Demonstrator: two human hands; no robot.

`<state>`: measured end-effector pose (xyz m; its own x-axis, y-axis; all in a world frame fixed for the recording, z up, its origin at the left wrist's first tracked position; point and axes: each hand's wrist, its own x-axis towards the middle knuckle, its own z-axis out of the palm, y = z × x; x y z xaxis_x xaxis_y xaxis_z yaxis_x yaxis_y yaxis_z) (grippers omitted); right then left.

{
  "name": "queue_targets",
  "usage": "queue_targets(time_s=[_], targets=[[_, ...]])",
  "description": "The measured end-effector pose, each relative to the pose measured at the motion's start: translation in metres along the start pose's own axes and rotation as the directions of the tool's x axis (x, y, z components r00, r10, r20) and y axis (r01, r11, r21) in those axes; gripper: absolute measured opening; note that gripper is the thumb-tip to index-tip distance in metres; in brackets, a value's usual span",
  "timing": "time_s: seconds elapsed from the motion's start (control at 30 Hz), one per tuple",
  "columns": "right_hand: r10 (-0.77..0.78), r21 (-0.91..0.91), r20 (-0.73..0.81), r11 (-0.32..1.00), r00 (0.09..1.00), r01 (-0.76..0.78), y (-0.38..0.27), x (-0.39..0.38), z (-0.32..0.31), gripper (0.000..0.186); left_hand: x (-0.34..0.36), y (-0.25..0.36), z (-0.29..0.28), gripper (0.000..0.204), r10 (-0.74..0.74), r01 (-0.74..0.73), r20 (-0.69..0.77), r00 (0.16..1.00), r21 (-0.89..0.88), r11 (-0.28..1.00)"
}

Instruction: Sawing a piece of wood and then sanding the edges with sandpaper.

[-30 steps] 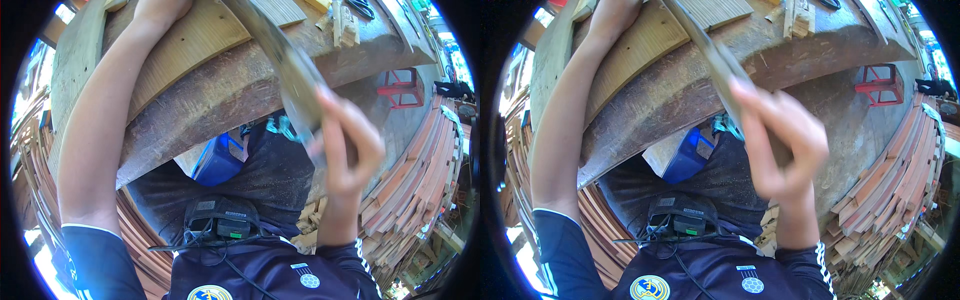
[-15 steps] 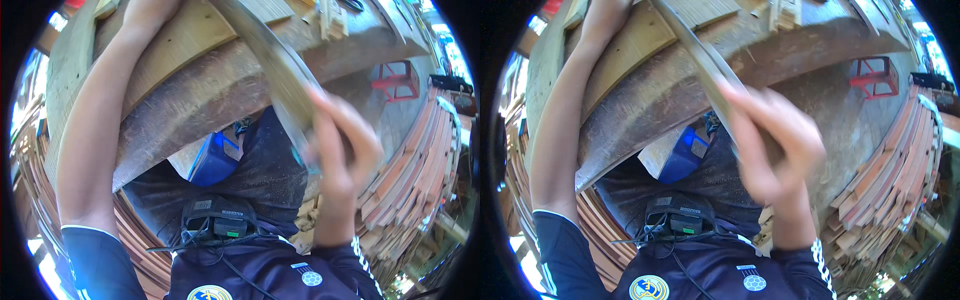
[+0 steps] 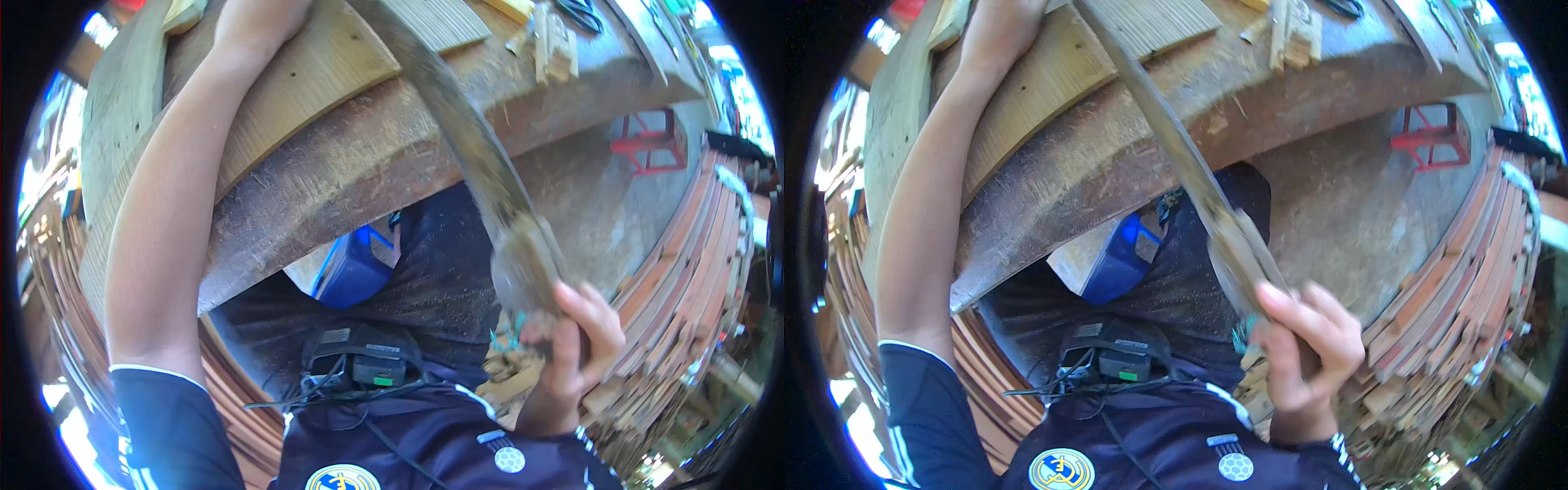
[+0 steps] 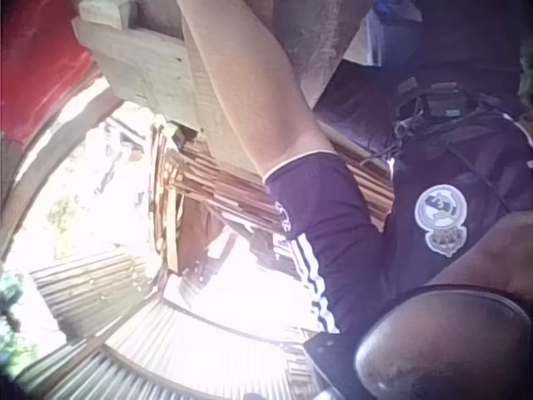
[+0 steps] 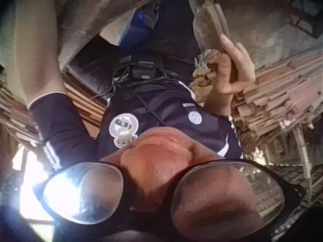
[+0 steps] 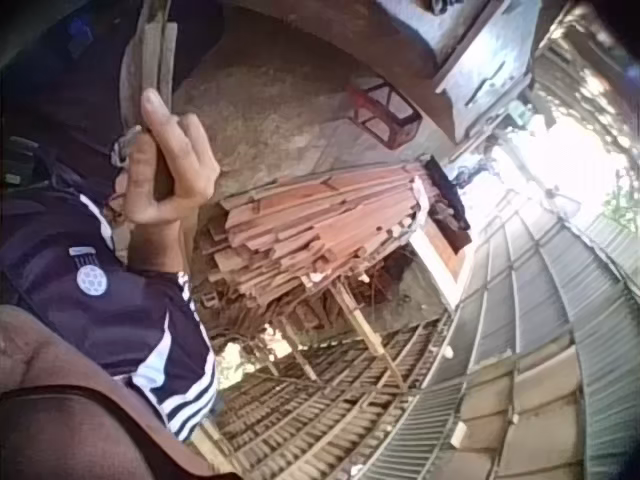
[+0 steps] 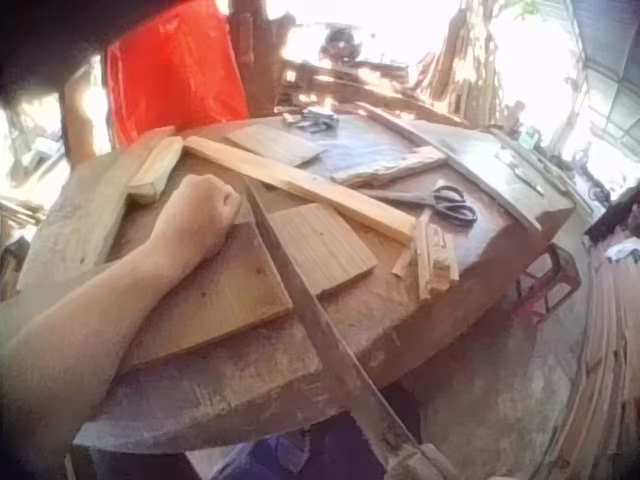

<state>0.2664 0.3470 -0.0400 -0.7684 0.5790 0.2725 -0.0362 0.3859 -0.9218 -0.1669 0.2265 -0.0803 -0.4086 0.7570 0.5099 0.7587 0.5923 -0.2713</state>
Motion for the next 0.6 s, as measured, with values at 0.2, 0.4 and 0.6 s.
queue_targets(time_s=[0.2, 0.4, 0.6], targets=[[0.036, 0.082, 0.082, 0.996, 0.996, -0.043, 0.018, 0.079, 0.057, 0.032, -0.008, 0.002, -0.005, 0.04, -0.177, 0.192, 0.111, 0.978, -0.142, 0.971], [-0.105, -0.052, 0.059, 0.993, 0.993, 0.108, 0.025, 0.031, 0.011, 0.036, 0.002, 0.016, -0.02, 0.046, -0.303, 0.305, 0.054, 0.952, -0.284, 0.909], [-0.095, -0.234, 0.207, 0.962, 0.974, 0.144, 0.02, 0.04, 0.015, 0.034, -0.006, 0.013, -0.002, 0.045, -0.245, 0.248, 0.047, 0.968, -0.282, 0.927]])
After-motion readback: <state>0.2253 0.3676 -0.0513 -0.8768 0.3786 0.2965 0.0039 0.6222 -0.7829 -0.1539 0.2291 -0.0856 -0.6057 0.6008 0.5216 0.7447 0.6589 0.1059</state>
